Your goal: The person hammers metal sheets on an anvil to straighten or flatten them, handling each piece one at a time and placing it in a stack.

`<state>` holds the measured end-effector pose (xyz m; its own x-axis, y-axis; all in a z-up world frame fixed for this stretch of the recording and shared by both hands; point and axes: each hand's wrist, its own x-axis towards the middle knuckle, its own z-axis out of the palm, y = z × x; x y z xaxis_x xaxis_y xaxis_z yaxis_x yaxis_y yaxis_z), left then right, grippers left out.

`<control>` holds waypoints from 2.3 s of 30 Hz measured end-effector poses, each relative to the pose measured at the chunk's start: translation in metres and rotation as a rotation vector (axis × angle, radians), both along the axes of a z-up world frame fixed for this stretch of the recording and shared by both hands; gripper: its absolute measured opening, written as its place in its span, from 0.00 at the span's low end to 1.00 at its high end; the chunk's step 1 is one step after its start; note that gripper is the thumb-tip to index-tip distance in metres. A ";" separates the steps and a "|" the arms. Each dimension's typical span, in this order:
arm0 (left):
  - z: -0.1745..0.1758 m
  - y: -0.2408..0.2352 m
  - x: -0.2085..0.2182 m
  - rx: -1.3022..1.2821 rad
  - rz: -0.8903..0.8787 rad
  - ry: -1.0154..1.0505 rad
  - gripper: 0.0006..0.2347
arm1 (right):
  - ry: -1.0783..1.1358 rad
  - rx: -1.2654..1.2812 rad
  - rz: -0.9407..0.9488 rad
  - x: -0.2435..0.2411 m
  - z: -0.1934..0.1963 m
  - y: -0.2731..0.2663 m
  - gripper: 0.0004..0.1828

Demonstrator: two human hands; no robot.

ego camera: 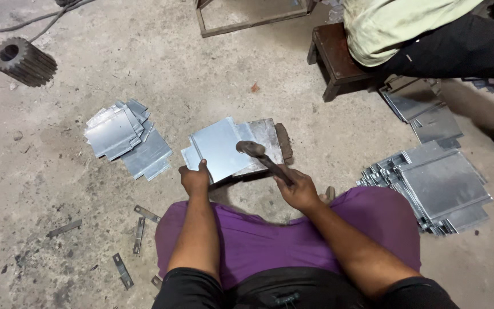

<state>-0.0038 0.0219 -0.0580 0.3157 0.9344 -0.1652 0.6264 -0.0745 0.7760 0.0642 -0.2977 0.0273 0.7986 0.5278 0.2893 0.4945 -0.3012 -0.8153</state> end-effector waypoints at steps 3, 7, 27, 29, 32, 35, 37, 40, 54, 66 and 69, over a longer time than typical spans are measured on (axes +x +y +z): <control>-0.005 0.006 0.004 -0.029 0.030 -0.054 0.28 | -0.034 -0.014 0.051 0.001 0.003 -0.001 0.21; -0.019 0.013 0.006 0.004 0.039 -0.099 0.26 | 0.217 -0.459 -0.034 0.006 0.018 0.002 0.22; -0.013 0.007 0.006 0.035 -0.044 -0.062 0.23 | -0.021 -0.207 -0.037 0.025 0.018 0.024 0.20; -0.015 0.007 0.006 0.038 -0.048 -0.052 0.23 | -0.058 -0.124 -0.057 0.028 0.014 0.031 0.22; -0.019 0.008 0.001 0.061 -0.076 -0.115 0.24 | -0.041 -0.154 -0.086 0.046 -0.001 0.048 0.22; -0.019 0.008 0.001 0.091 -0.052 -0.050 0.24 | 0.161 -0.331 -0.155 0.064 -0.009 0.052 0.22; -0.015 0.010 -0.003 0.047 -0.041 -0.044 0.23 | 0.334 -0.370 -0.222 0.070 -0.002 0.042 0.21; -0.008 0.007 -0.009 -0.104 0.024 -0.235 0.22 | 0.683 -0.137 -0.238 0.078 0.011 0.013 0.24; 0.172 -0.078 0.026 0.706 -0.571 -0.448 0.08 | 1.123 0.451 -0.396 0.130 -0.015 -0.062 0.08; 0.080 -0.163 0.059 0.421 -0.975 0.083 0.36 | 1.091 0.364 -0.368 0.119 -0.022 -0.073 0.09; 0.061 -0.128 0.055 0.118 -0.819 -0.048 0.33 | 1.085 0.353 -0.375 0.121 -0.023 -0.071 0.09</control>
<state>0.0509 -0.1061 0.0027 0.9080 0.4161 -0.0494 0.3048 -0.5751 0.7592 0.1855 -0.3687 0.0040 0.8027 0.2369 -0.5473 -0.5717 0.0443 -0.8193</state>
